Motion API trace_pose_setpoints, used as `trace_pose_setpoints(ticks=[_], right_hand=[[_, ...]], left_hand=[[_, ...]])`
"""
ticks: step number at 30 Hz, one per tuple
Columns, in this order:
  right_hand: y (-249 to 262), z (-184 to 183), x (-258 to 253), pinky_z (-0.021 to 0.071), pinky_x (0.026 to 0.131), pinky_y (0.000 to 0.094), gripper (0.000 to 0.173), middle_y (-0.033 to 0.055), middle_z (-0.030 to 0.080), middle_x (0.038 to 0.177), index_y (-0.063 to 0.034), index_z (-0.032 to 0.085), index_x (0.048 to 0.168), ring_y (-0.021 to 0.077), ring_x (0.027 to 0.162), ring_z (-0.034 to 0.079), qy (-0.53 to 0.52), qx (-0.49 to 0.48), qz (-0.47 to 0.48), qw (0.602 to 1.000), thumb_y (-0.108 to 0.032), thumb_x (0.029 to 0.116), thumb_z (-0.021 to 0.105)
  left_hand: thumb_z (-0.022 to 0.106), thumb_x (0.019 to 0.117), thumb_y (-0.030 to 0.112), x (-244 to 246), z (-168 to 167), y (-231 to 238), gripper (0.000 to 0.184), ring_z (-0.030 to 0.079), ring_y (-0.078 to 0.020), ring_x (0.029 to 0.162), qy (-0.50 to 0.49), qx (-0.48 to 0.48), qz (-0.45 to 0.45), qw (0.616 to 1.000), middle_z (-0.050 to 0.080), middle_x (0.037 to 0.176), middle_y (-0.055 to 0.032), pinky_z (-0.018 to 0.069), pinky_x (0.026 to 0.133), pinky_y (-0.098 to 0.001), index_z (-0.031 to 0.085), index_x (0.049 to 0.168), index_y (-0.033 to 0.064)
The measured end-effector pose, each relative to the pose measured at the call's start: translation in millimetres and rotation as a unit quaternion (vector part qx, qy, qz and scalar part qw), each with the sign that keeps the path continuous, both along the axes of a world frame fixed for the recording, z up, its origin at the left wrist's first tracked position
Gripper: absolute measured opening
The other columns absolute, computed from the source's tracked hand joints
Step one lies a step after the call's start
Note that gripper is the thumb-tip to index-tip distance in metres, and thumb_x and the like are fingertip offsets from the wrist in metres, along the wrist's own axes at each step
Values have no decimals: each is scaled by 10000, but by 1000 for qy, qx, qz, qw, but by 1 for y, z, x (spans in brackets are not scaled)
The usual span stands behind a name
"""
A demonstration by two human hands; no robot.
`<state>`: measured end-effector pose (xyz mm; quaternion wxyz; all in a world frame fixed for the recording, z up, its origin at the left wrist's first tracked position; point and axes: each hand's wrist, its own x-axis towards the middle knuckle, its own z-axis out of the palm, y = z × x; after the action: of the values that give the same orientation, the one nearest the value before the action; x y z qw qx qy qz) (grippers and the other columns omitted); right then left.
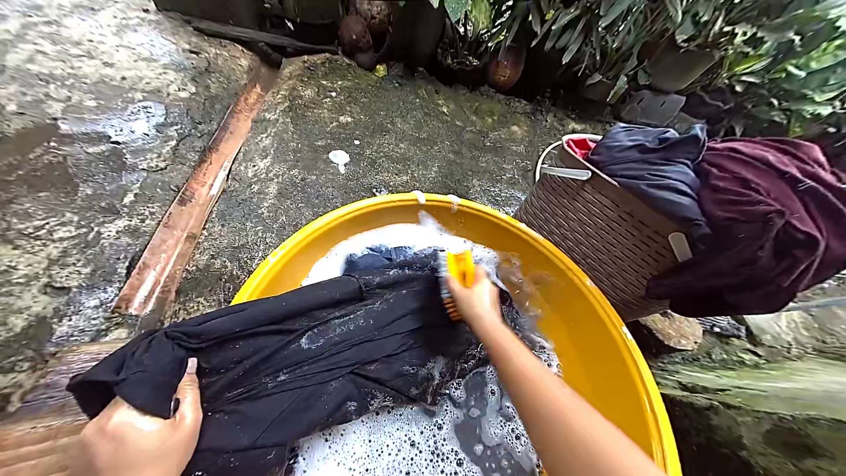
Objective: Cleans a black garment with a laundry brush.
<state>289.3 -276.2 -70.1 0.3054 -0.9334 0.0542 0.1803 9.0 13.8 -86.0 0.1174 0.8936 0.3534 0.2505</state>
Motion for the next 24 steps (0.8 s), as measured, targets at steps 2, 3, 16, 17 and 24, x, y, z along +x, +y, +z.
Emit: trace_pose_setpoints(ticks=[2, 3, 16, 17, 24], right_hand=[[49, 11, -70, 590, 709, 557, 612, 156, 713, 908, -73, 537, 1364, 321, 815, 717, -38, 63, 147, 986, -455, 921, 712], [69, 15, -107, 603, 713, 504, 639, 106, 727, 929, -91, 571, 1357, 265, 820, 725, -60, 82, 230, 968, -483, 883, 742], [-118, -54, 14, 484, 985, 673, 688, 315, 666, 1222, -56, 481, 1491, 491, 1160, 646, -21, -185, -51, 981, -478, 981, 666], [-125, -53, 4, 478, 1004, 665, 700, 328, 652, 1245, -31, 472, 1496, 497, 1176, 636, -49, -158, -96, 982, -466, 983, 664], [-117, -97, -62, 433, 1090, 578, 604, 322, 571, 1382, 81, 487, 1442, 436, 1307, 560, 31, -90, -275, 957, -334, 1026, 623]], left_hand=[[575, 1028, 338, -3, 0, 1, 495, 712, -479, 988, 2, 2, -6, 1000, 703, 1017, -347, 531, 889, -611, 674, 1087, -144], [575, 1029, 336, -5, 0, 2, 491, 711, -477, 985, 1, 0, -9, 1000, 701, 1013, -350, 532, 883, -613, 674, 1083, -142], [567, 1031, 346, -1, 6, 4, 517, 697, -497, 1005, -12, -28, -8, 999, 687, 1031, -367, 515, 898, -634, 654, 1102, -158], [559, 1029, 360, -2, 7, 3, 535, 693, -503, 1003, -17, -33, -7, 999, 684, 1029, -370, 511, 897, -642, 649, 1103, -162], [514, 1020, 388, 6, 22, -8, 571, 685, -563, 902, 8, -25, 9, 1000, 676, 916, -376, 496, 787, -703, 649, 993, -166]])
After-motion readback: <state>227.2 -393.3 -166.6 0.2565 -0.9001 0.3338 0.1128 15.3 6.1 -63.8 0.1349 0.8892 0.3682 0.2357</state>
